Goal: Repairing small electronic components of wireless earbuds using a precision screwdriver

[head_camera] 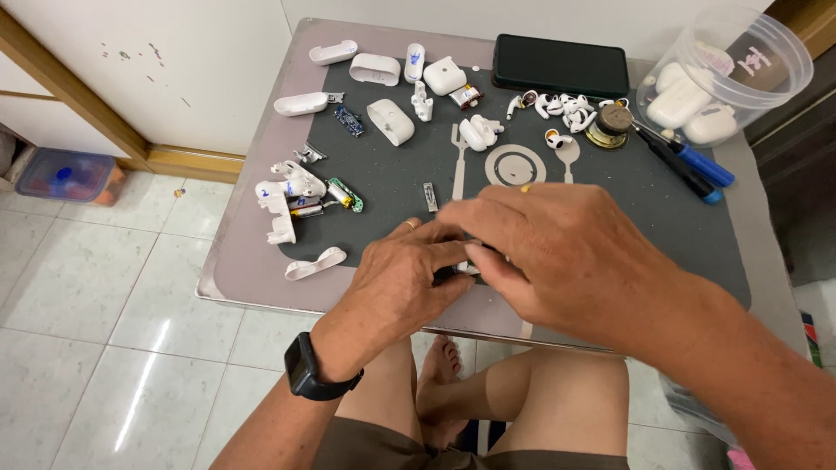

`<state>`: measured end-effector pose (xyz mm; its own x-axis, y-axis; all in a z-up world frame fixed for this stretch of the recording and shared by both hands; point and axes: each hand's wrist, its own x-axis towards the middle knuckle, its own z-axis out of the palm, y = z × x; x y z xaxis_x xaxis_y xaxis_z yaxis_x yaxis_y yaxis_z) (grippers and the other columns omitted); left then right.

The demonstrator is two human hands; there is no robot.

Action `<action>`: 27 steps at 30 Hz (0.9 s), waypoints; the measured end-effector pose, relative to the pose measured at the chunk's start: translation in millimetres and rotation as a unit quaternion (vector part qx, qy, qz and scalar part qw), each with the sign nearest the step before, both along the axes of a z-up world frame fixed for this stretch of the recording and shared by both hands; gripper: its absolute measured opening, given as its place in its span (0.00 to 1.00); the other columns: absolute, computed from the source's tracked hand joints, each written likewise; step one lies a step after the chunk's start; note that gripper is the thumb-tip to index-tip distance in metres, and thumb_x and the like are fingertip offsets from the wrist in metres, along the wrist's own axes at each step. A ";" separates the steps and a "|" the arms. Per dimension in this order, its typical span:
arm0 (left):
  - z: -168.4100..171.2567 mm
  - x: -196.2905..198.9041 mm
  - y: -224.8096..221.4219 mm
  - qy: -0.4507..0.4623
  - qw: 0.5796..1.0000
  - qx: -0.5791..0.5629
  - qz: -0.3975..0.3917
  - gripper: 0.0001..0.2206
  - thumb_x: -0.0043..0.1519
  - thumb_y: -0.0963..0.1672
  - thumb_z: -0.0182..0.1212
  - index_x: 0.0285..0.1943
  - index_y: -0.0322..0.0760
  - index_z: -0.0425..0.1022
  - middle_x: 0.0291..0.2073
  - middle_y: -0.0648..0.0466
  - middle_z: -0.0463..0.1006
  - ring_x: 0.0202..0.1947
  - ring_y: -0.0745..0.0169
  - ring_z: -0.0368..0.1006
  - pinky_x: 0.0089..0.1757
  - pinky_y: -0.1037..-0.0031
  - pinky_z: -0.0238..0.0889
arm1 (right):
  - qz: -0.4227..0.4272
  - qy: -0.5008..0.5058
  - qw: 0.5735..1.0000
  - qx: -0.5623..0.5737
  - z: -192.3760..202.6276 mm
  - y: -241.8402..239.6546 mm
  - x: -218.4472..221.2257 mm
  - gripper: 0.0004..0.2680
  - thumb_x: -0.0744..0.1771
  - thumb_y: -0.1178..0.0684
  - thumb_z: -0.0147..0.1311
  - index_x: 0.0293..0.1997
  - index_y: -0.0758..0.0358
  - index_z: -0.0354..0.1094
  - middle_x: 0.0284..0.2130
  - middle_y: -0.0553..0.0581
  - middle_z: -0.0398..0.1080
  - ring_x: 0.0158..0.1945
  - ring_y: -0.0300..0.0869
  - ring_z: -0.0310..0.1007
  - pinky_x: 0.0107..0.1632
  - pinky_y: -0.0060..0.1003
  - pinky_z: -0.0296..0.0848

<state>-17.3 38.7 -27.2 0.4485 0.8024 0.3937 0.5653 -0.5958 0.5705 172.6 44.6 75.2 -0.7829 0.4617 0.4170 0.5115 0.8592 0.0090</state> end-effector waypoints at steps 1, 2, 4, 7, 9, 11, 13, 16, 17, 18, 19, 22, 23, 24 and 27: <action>-1.2 -0.1 0.3 0.000 1.000 -0.001 -0.001 0.10 0.56 0.40 0.61 0.43 0.47 0.82 0.46 0.62 0.79 0.28 0.56 0.58 0.30 0.65 0.54 | -0.001 0.000 1.000 -0.001 -5.0 1.8 1.2 0.10 0.66 0.64 0.55 0.50 0.59 0.70 0.26 0.49 0.67 0.26 0.42 0.69 0.27 0.38 0.67; -2.7 -0.1 0.7 -0.002 1.000 0.008 0.001 0.07 0.57 0.41 0.62 0.42 0.47 0.82 0.45 0.61 0.80 0.28 0.56 0.60 0.30 0.64 0.56 | -0.020 -0.008 0.998 0.058 -10.2 3.7 2.7 0.04 0.68 0.57 0.60 0.41 0.55 0.68 0.22 0.47 0.63 0.23 0.41 0.65 0.26 0.38 0.66; -5.6 0.6 0.5 -0.003 1.000 0.016 0.003 0.05 0.58 0.42 0.64 0.41 0.46 0.82 0.45 0.60 0.80 0.29 0.55 0.63 0.31 0.63 0.58 | -0.039 -0.015 0.993 0.115 -9.7 3.7 2.8 0.11 0.70 0.49 0.66 0.32 0.52 0.66 0.18 0.44 0.59 0.20 0.39 0.62 0.26 0.37 0.66; -7.4 -0.6 -0.5 -0.004 0.999 0.042 0.012 0.12 0.59 0.42 0.66 0.51 0.41 0.83 0.45 0.56 0.80 0.30 0.56 0.65 0.30 0.64 0.61 | -0.013 -0.001 0.999 0.036 1.2 1.5 -1.6 0.13 0.66 0.52 0.65 0.55 0.60 0.70 0.29 0.48 0.71 0.27 0.43 0.71 0.32 0.43 0.69; -7.3 0.0 0.0 -0.002 1.000 0.018 0.008 0.09 0.58 0.43 0.64 0.47 0.46 0.82 0.44 0.59 0.79 0.31 0.55 0.63 0.32 0.63 0.59 | 0.010 0.017 1.000 -0.007 -0.2 1.5 -0.3 0.11 0.66 0.63 0.58 0.53 0.58 0.69 0.30 0.47 0.73 0.21 0.46 0.62 0.30 0.42 0.66; -5.1 -0.1 0.5 0.000 1.000 0.014 0.007 0.09 0.59 0.43 0.64 0.46 0.46 0.82 0.47 0.58 0.80 0.31 0.55 0.64 0.32 0.63 0.59 | -0.029 0.002 0.999 0.041 -10.7 5.4 3.2 0.05 0.68 0.56 0.61 0.44 0.54 0.69 0.23 0.47 0.65 0.22 0.45 0.63 0.30 0.40 0.66; -4.8 0.8 0.5 0.002 1.000 0.009 0.008 0.08 0.59 0.43 0.64 0.46 0.46 0.83 0.50 0.58 0.80 0.31 0.55 0.65 0.32 0.63 0.59 | -0.068 -0.013 0.994 0.088 -8.9 6.1 4.6 0.08 0.69 0.48 0.65 0.35 0.50 0.68 0.16 0.48 0.56 0.22 0.44 0.64 0.30 0.39 0.66; -4.7 0.0 -0.1 -0.003 0.999 0.047 0.011 0.11 0.61 0.43 0.65 0.52 0.41 0.82 0.43 0.55 0.78 0.34 0.51 0.72 0.39 0.63 0.62 | 0.020 0.012 1.000 0.013 5.8 4.5 0.7 0.13 0.66 0.57 0.60 0.57 0.62 0.67 0.29 0.51 0.71 0.33 0.45 0.70 0.60 0.56 0.69; -4.6 -1.3 0.9 -0.013 0.999 0.052 -0.002 0.10 0.59 0.43 0.64 0.49 0.43 0.81 0.47 0.55 0.79 0.37 0.49 0.73 0.41 0.62 0.62 | 0.013 0.015 1.000 0.019 4.8 5.5 -0.8 0.08 0.67 0.59 0.57 0.51 0.60 0.70 0.28 0.50 0.71 0.30 0.45 0.70 0.61 0.56 0.68; -4.3 -3.1 2.0 -0.022 0.998 0.056 -0.015 0.09 0.58 0.43 0.63 0.46 0.44 0.80 0.50 0.54 0.80 0.40 0.48 0.73 0.43 0.62 0.62 | 0.006 0.019 1.000 0.025 3.9 6.5 -2.8 0.05 0.67 0.61 0.54 0.45 0.58 0.72 0.26 0.50 0.71 0.28 0.45 0.70 0.62 0.56 0.67; -2.1 -4.6 -0.1 -0.014 0.998 0.058 -0.006 0.09 0.58 0.43 0.63 0.46 0.44 0.80 0.50 0.54 0.80 0.40 0.48 0.73 0.43 0.62 0.62 | 0.015 0.025 0.999 0.026 -0.4 6.3 -4.0 0.05 0.67 0.61 0.54 0.45 0.58 0.72 0.26 0.50 0.71 0.28 0.45 0.70 0.62 0.56 0.67; 1.5 -5.4 -1.8 -0.035 0.998 0.061 0.002 0.07 0.59 0.42 0.63 0.45 0.41 0.80 0.45 0.55 0.79 0.34 0.51 0.69 0.39 0.63 0.62 | -0.035 0.044 0.994 0.090 -6.1 6.5 -4.1 0.04 0.68 0.55 0.62 0.35 0.59 0.71 0.21 0.46 0.70 0.24 0.42 0.65 0.60 0.53 0.74; 0.9 -5.8 -2.1 -0.029 0.999 0.042 -0.003 0.07 0.60 0.42 0.62 0.45 0.41 0.80 0.44 0.55 0.77 0.33 0.50 0.68 0.38 0.62 0.61 | -0.030 0.023 0.997 0.064 -3.9 5.8 -3.8 0.06 0.66 0.57 0.59 0.46 0.58 0.71 0.29 0.49 0.73 0.33 0.46 0.70 0.59 0.52 0.73; -0.1 -5.9 -2.2 -0.024 0.999 0.023 -0.007 0.08 0.61 0.43 0.61 0.46 0.41 0.80 0.42 0.55 0.76 0.32 0.50 0.66 0.36 0.62 0.59 | -0.025 0.002 0.999 0.037 -2.2 5.2 -3.0 0.16 0.63 0.60 0.56 0.57 0.57 0.70 0.37 0.52 0.75 0.43 0.51 0.75 0.58 0.50 0.73; -4.0 -4.6 -2.4 -0.021 1.000 0.006 -0.001 0.07 0.61 0.44 0.62 0.46 0.40 0.80 0.44 0.55 0.78 0.34 0.51 0.67 0.36 0.61 0.63 | -0.108 -0.035 0.991 0.066 -26.2 6.0 8.5 0.08 0.66 0.47 0.61 0.49 0.46 0.73 0.23 0.44 0.71 0.26 0.47 0.71 0.33 0.43 0.70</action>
